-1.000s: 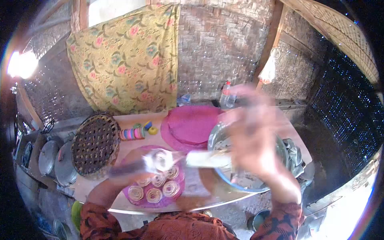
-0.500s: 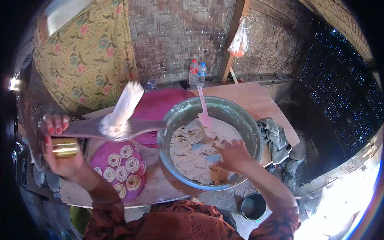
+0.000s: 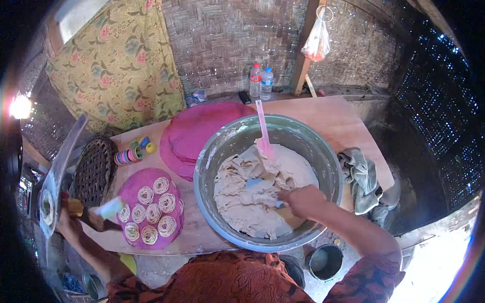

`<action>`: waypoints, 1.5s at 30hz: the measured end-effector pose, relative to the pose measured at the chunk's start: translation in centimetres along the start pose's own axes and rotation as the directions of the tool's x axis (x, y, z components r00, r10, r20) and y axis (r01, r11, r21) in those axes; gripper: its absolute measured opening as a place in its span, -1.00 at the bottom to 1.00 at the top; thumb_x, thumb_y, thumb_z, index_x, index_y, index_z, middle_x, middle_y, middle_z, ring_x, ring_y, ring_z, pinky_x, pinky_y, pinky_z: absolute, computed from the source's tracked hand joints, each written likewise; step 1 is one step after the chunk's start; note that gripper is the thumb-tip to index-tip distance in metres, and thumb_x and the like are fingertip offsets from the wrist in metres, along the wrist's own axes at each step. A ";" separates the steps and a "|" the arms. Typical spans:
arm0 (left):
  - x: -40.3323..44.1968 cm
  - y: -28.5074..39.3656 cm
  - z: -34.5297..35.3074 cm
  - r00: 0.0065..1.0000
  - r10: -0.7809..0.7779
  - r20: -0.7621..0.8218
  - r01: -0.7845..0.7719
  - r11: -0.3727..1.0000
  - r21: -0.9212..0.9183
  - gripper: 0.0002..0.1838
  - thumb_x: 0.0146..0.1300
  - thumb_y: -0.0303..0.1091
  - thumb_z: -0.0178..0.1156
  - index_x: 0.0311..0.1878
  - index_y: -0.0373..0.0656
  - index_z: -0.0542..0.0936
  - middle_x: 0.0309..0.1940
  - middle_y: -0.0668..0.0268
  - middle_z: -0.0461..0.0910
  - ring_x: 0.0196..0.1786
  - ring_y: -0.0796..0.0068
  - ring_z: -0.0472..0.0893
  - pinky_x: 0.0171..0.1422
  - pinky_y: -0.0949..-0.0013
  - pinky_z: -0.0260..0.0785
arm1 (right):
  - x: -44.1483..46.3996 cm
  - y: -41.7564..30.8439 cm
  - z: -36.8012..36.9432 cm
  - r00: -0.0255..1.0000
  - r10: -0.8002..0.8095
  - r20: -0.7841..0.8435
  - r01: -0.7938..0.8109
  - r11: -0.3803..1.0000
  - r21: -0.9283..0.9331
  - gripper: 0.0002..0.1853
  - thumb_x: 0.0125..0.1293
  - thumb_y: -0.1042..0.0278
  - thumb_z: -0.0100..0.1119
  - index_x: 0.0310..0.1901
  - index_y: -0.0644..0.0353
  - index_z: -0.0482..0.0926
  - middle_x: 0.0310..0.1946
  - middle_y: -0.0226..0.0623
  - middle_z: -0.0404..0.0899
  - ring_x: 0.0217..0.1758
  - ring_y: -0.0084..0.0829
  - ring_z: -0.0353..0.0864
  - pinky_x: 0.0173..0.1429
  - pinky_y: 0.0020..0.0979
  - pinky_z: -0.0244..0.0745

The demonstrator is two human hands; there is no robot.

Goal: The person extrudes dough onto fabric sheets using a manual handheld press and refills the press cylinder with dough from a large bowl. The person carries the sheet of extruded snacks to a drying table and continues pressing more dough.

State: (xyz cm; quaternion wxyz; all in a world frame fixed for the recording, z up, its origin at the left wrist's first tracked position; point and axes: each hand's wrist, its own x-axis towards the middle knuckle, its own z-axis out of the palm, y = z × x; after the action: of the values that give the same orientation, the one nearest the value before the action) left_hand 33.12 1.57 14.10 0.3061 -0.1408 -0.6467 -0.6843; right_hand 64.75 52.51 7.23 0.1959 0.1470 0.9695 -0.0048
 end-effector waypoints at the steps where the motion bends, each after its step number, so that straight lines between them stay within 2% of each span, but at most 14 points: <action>1: -0.5 0.2 -0.2 1.000 0.003 -0.007 -0.002 1.000 0.010 -0.59 0.13 -0.55 0.30 0.07 -0.39 0.48 -0.04 0.14 0.57 -0.05 0.36 0.59 0.08 0.30 0.44 | 1.2 -0.4 1.3 1.000 -0.021 -0.002 0.021 0.996 0.088 -0.62 0.25 0.21 0.02 0.12 -0.24 0.53 -0.36 -0.19 0.66 -0.27 -0.14 0.68 -0.25 -0.13 0.53; 3: -1.4 0.3 -0.8 1.000 0.009 0.020 -0.010 0.999 0.031 -0.54 0.08 -0.58 0.33 0.08 -0.39 0.47 -0.04 0.15 0.57 -0.06 0.35 0.60 0.08 0.32 0.44 | 2.9 -1.2 3.4 0.999 -0.051 0.002 0.050 0.982 0.184 -0.65 0.26 0.18 0.03 0.09 -0.24 0.55 -0.34 -0.17 0.66 -0.25 -0.13 0.67 -0.21 -0.11 0.53; 4: -1.4 -0.7 -2.0 0.989 0.079 0.124 -0.112 0.950 0.292 -0.46 0.07 -0.53 0.35 0.14 -0.38 0.42 0.05 0.13 0.51 0.01 0.30 0.56 0.16 0.24 0.41 | 3.4 -1.5 4.1 0.997 -0.069 -0.023 0.073 0.955 0.287 -0.66 0.27 0.14 0.02 0.08 -0.20 0.57 -0.29 -0.13 0.66 -0.22 -0.10 0.66 -0.15 -0.10 0.53; 8: -1.5 -4.1 1.2 0.812 0.466 0.353 -0.583 0.684 0.438 -0.37 0.11 -0.28 0.32 0.21 -0.31 0.34 0.16 0.09 0.41 0.14 0.24 0.48 0.28 0.20 0.30 | 3.9 -3.5 5.1 0.999 -0.038 -0.024 0.045 0.790 0.611 -0.64 0.28 0.04 0.05 0.06 -0.11 0.59 -0.17 -0.05 0.64 -0.10 -0.02 0.62 -0.01 -0.12 0.50; 11: -3.6 0.0 10.6 0.705 0.507 0.496 -0.648 0.744 0.162 -0.56 0.06 -0.22 0.30 -0.04 -0.25 0.47 -0.11 0.18 0.51 -0.07 0.32 0.55 0.06 0.28 0.41 | 3.9 -3.4 6.8 1.000 -0.015 -0.009 0.017 0.711 0.703 -0.62 0.30 0.05 0.05 0.11 -0.11 0.55 -0.12 -0.03 0.62 -0.04 -0.01 0.59 0.03 -0.14 0.48; 15: -5.5 7.1 20.3 0.343 0.440 0.830 -0.765 0.644 -0.026 -0.75 -0.22 -0.35 0.34 -0.39 -0.13 0.57 -0.47 0.29 0.53 -0.41 0.30 0.59 -0.32 0.31 0.46 | 0.2 -3.3 0.8 0.991 -0.008 -0.133 0.086 0.800 0.594 -0.64 0.30 0.09 0.05 0.10 -0.12 0.56 -0.16 -0.11 0.64 -0.13 -0.07 0.62 -0.07 -0.17 0.51; 17: -6.1 3.5 22.5 0.264 0.650 0.713 -0.913 0.406 -0.033 -0.71 -0.26 -0.30 0.35 -0.37 -0.12 0.57 -0.43 0.24 0.54 -0.41 0.23 0.59 -0.34 0.26 0.44 | -2.3 -2.7 -3.0 0.983 -0.036 -0.179 0.085 0.958 0.275 -0.69 0.33 0.17 0.08 0.10 -0.21 0.58 -0.10 -0.23 0.65 -0.15 -0.23 0.66 -0.12 -0.29 0.54; 19: -6.7 4.7 24.2 0.258 0.586 0.768 -0.862 0.499 -0.092 -0.64 -0.22 -0.13 0.34 -0.37 -0.13 0.55 -0.46 0.24 0.51 -0.41 0.19 0.58 -0.38 0.22 0.40 | -5.2 -2.5 -7.9 0.967 -0.026 -0.254 0.073 0.982 0.175 -0.62 0.24 0.33 0.17 0.09 -0.25 0.58 -0.13 -0.30 0.66 -0.21 -0.27 0.68 -0.18 -0.36 0.56; 22: -6.8 4.8 26.1 0.207 0.522 0.828 -0.860 0.500 -0.100 -0.65 -0.17 -0.11 0.31 -0.34 -0.13 0.55 -0.44 0.23 0.49 -0.38 0.16 0.57 -0.35 0.21 0.41 | -9.0 -0.9 -11.9 0.935 0.009 -0.355 0.069 0.976 0.206 -0.60 0.15 0.46 0.23 0.05 -0.15 0.61 -0.20 -0.28 0.67 -0.25 -0.28 0.69 -0.20 -0.40 0.56; 24: -6.9 5.2 27.2 0.140 0.522 0.842 -0.840 0.512 -0.178 -0.60 -0.13 -0.09 0.30 -0.25 -0.12 0.56 -0.34 0.21 0.53 -0.32 0.17 0.58 -0.29 0.20 0.43 | -10.4 0.0 -13.3 0.821 -0.023 -0.571 0.276 0.891 0.361 -0.62 0.13 0.46 0.21 0.00 -0.13 0.64 -0.43 -0.27 0.60 -0.41 -0.22 0.61 -0.34 -0.29 0.48; 32: -8.3 7.3 30.2 0.200 0.618 0.761 -0.843 0.505 -0.188 -0.40 -0.17 -0.01 0.35 -0.04 -0.15 0.56 -0.08 0.11 0.58 -0.08 0.17 0.62 -0.02 0.23 0.50 | -12.1 -3.9 -19.0 0.636 -0.136 -0.760 0.136 0.989 -0.063 -0.67 0.11 0.47 0.21 -0.05 -0.02 0.65 -0.44 -0.31 0.62 -0.41 -0.30 0.64 -0.35 -0.37 0.51; 37: -9.6 9.6 31.1 0.192 0.667 0.720 -0.827 0.505 -0.246 -0.43 -0.16 -0.04 0.36 -0.07 -0.13 0.55 -0.12 0.13 0.58 -0.13 0.16 0.63 -0.09 0.20 0.51 | -9.2 -8.2 -16.6 0.541 -0.303 -0.785 -0.213 0.853 -0.477 -0.58 0.09 0.37 0.08 0.05 0.02 0.56 -0.56 -0.45 0.37 -0.48 -0.44 0.47 -0.42 -0.43 0.39; 39: -8.9 10.1 30.5 0.210 0.528 0.823 -0.778 0.600 -0.186 -0.46 -0.16 -0.04 0.36 -0.08 -0.10 0.55 -0.18 0.21 0.57 -0.14 0.17 0.62 -0.10 0.19 0.50 | -8.1 -7.7 -13.6 0.502 -0.349 -0.791 -0.192 0.847 -0.496 -0.55 0.06 0.36 0.09 0.06 -0.04 0.57 -0.57 -0.47 0.33 -0.49 -0.44 0.46 -0.45 -0.40 0.38; 45: -6.4 4.6 32.2 0.318 0.645 0.694 -0.881 0.471 -0.034 -0.53 -0.04 -0.01 0.34 -0.06 -0.01 0.58 -0.21 0.30 0.59 -0.23 0.24 0.62 -0.15 0.27 0.50 | -12.5 -5.4 -14.7 0.517 -0.225 -0.826 -0.265 0.875 -0.405 -0.54 0.02 0.36 0.10 0.06 -0.01 0.54 -0.49 -0.48 0.35 -0.51 -0.49 0.42 -0.49 -0.47 0.34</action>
State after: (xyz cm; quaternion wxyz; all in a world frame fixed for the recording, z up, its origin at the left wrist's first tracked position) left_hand 34.31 34.43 18.01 0.3843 -0.5940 -0.6675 -0.2321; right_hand 68.65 44.74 25.35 -0.2760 0.0877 0.9047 0.3124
